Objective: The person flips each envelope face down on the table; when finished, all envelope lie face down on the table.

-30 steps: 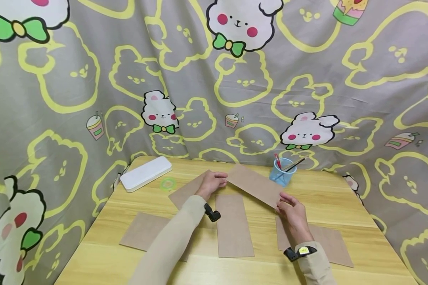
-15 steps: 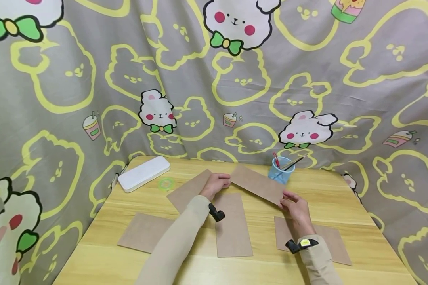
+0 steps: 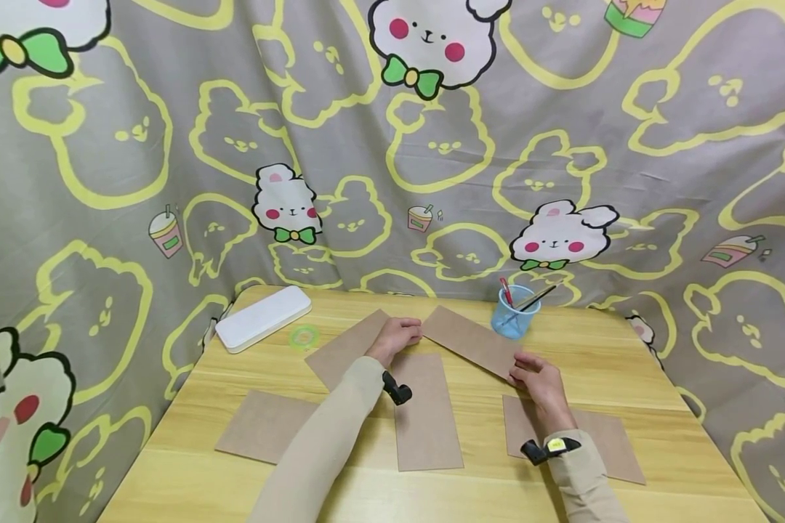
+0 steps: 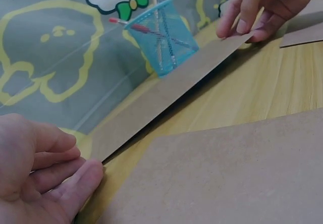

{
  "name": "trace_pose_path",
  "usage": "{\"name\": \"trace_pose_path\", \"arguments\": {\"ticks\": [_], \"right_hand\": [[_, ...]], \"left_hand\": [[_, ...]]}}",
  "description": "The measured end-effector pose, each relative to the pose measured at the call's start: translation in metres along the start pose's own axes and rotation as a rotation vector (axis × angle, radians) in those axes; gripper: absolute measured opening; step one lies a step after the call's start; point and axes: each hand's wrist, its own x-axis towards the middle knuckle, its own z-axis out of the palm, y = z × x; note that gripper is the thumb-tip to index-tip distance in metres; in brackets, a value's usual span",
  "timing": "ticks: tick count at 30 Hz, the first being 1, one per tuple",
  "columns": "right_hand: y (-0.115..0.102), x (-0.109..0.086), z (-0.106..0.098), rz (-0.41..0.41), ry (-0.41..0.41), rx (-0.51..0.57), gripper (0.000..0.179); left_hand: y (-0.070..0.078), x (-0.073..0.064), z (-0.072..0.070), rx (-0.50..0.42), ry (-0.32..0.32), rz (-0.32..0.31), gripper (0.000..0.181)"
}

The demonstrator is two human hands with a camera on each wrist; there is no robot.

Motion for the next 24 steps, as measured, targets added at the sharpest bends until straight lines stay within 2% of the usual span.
{"name": "trace_pose_path", "arguments": {"ticks": [7, 12, 19, 24], "right_hand": [[-0.001, -0.003, 0.007, 0.018, -0.047, 0.047, 0.053], [-0.001, -0.004, 0.01, 0.015, -0.046, 0.057, 0.051], [-0.009, -0.006, 0.003, -0.003, -0.04, -0.064, 0.046], [-0.018, -0.008, -0.009, -0.133, -0.033, -0.194, 0.044]], "left_hand": [[0.0, -0.002, -0.002, 0.013, 0.005, -0.009, 0.04], [0.0, -0.004, -0.004, 0.002, 0.001, -0.003, 0.039], [0.005, -0.01, -0.021, 0.012, -0.009, 0.044, 0.039], [0.013, -0.017, -0.042, 0.115, -0.008, 0.081, 0.036]]}}
